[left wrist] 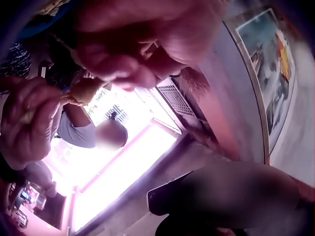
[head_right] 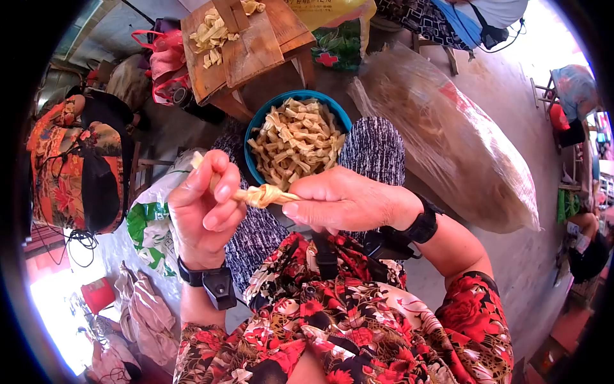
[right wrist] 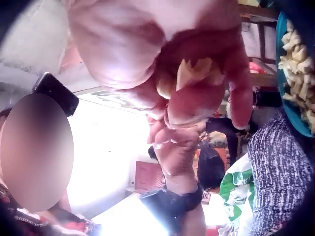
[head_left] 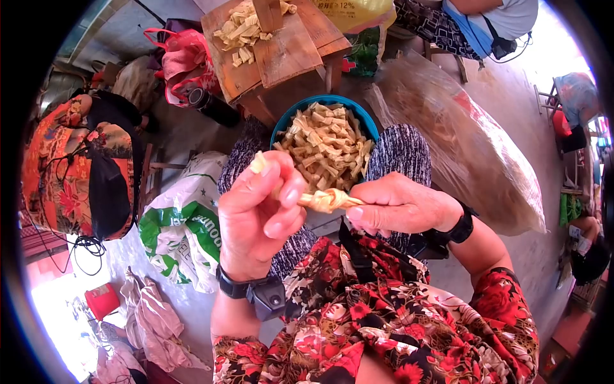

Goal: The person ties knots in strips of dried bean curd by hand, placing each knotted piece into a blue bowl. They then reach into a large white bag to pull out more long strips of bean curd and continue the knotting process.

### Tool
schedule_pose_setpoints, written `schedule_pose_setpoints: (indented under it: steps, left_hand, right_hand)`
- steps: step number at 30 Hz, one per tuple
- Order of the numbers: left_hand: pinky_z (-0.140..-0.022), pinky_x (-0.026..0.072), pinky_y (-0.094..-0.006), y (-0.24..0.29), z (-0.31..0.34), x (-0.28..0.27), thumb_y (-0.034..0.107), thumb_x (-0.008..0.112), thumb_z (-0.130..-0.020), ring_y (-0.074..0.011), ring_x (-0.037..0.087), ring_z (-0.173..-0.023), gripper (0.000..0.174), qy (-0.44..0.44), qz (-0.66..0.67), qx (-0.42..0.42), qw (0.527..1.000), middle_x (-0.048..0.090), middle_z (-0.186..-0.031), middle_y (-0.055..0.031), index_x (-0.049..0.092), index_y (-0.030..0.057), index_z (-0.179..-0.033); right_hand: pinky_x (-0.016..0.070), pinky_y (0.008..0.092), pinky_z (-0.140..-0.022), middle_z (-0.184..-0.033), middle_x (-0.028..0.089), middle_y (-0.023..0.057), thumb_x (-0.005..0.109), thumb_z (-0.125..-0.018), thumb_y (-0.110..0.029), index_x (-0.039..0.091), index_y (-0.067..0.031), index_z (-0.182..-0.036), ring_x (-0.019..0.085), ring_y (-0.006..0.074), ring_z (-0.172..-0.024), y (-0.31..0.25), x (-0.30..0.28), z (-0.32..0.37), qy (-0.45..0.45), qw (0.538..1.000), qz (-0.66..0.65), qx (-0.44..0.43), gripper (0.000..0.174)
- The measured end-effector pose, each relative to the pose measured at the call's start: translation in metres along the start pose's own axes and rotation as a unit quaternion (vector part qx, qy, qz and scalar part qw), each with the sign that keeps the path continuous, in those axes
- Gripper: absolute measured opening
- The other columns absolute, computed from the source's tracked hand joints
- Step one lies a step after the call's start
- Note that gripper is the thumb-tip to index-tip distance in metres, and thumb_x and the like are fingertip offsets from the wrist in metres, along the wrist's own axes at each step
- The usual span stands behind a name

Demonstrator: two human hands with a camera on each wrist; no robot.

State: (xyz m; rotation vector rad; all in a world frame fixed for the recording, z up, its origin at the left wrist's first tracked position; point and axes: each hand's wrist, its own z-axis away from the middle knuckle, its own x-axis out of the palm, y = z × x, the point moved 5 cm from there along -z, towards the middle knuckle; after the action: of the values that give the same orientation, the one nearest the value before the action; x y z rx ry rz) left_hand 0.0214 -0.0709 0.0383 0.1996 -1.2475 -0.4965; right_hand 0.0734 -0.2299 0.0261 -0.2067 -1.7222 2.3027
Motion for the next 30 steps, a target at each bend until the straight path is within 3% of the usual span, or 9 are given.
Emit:
schedule_pose_setpoints:
  steps: [3,7,11,15,19,22,23,27,30]
  left_hand:
    - [-0.034,0.0229,-0.0188,0.022,0.016,-0.009,0.019,0.043,-0.095,-0.0037,0.028,-0.037,0.017,0.014,-0.084,0.081,0.993,0.044,-0.063,-0.0014,0.047,0.0026,-0.096]
    - [-0.036,0.0244,-0.0172,0.020,0.006,-0.008,0.018,0.046,-0.095,-0.0028,0.029,-0.036,0.015,0.097,-0.109,0.097,0.985,0.044,-0.063,-0.0005,0.046,0.0054,-0.086]
    - [-0.039,0.0272,-0.0186,0.012,0.002,0.002,0.016,0.052,-0.092,-0.0050,0.032,-0.040,0.013,0.070,-0.144,0.060,0.985,0.049,-0.066,-0.0026,0.052,0.0035,-0.087]
    - [-0.038,0.0274,-0.0176,0.007,0.001,0.012,0.014,0.053,-0.091,-0.0056,0.034,-0.041,0.012,0.056,-0.163,0.041,0.984,0.050,-0.065,-0.0037,0.053,0.0026,-0.088]
    - [-0.038,0.0250,-0.0173,0.014,0.015,0.003,0.016,0.053,-0.091,-0.0051,0.031,-0.041,0.014,0.103,-0.156,0.072,0.980,0.046,-0.060,-0.0022,0.053,0.0022,-0.087]
    - [-0.039,0.0240,-0.0172,0.016,0.007,-0.013,0.017,0.053,-0.091,-0.0045,0.027,-0.041,0.016,0.109,-0.138,0.065,0.982,0.040,-0.057,-0.0001,0.052,0.0017,-0.086]
    - [-0.038,0.0247,-0.0168,0.018,0.002,-0.013,0.017,0.052,-0.091,-0.0039,0.027,-0.041,0.016,0.092,-0.147,0.080,0.982,0.040,-0.057,0.0002,0.052,0.0019,-0.086]
    - [-0.035,0.0249,-0.0171,0.057,-0.010,-0.017,0.019,0.051,-0.093,-0.0032,0.026,-0.037,0.018,0.153,-0.201,0.179,0.951,0.040,-0.058,0.0015,0.055,0.0019,-0.094]
    - [-0.035,0.0245,-0.0185,0.077,-0.018,-0.024,0.016,0.049,-0.093,-0.0043,0.027,-0.036,0.018,0.147,-0.216,0.187,0.947,0.042,-0.058,0.0016,0.057,0.0017,-0.100]
  right_hand:
    - [0.0416,0.0242,-0.050,-0.062,0.052,-0.0003,0.047,-0.095,-0.032,0.051,-0.0023,-0.075,0.050,0.0083,-0.054,-0.004,-0.007,0.011,0.014,0.985,0.130,-0.109,0.036]
    - [0.0456,0.0234,-0.054,-0.068,0.057,0.0004,0.045,-0.096,-0.032,0.054,-0.0034,-0.080,0.057,0.0086,-0.062,0.012,-0.006,0.003,-0.028,0.999,-0.004,0.027,0.034]
    - [0.0456,0.0217,-0.054,-0.075,0.061,0.0026,0.043,-0.095,-0.040,0.057,-0.0023,-0.088,0.060,0.0090,-0.064,-0.007,-0.007,-0.009,-0.012,0.995,-0.093,0.033,0.041]
    - [0.0443,0.0246,-0.054,-0.070,0.058,0.0024,0.043,-0.096,-0.037,0.056,-0.0044,-0.085,0.057,0.0099,-0.063,-0.021,0.008,-0.032,-0.085,0.989,-0.107,0.050,0.037]
    - [0.0401,0.0308,-0.053,-0.062,0.048,0.0054,0.049,-0.094,-0.032,0.050,-0.0022,-0.081,0.047,0.0128,-0.056,-0.027,0.002,-0.034,-0.056,0.987,0.104,-0.113,0.033]
    - [0.0400,0.0283,-0.051,-0.063,0.048,0.0031,0.049,-0.094,-0.030,0.050,-0.0035,-0.079,0.048,0.0096,-0.057,-0.018,0.000,-0.037,-0.013,0.993,0.095,-0.070,0.031]
    - [0.0399,0.0242,-0.049,-0.066,0.049,-0.0004,0.050,-0.093,-0.028,0.053,-0.0050,-0.083,0.048,0.0059,-0.058,-0.009,0.000,-0.039,-0.033,0.998,-0.018,0.049,0.025]
    - [0.0401,0.0194,-0.049,-0.070,0.049,-0.0044,0.050,-0.094,-0.029,0.054,-0.0041,-0.096,0.046,0.0032,-0.057,-0.008,-0.014,-0.046,-0.038,0.990,-0.118,0.066,0.026]
    - [0.0392,0.0202,-0.051,-0.069,0.048,-0.0033,0.048,-0.094,-0.030,0.054,-0.0044,-0.091,0.046,0.0044,-0.057,-0.009,-0.041,-0.047,0.026,0.996,-0.072,0.042,0.027]
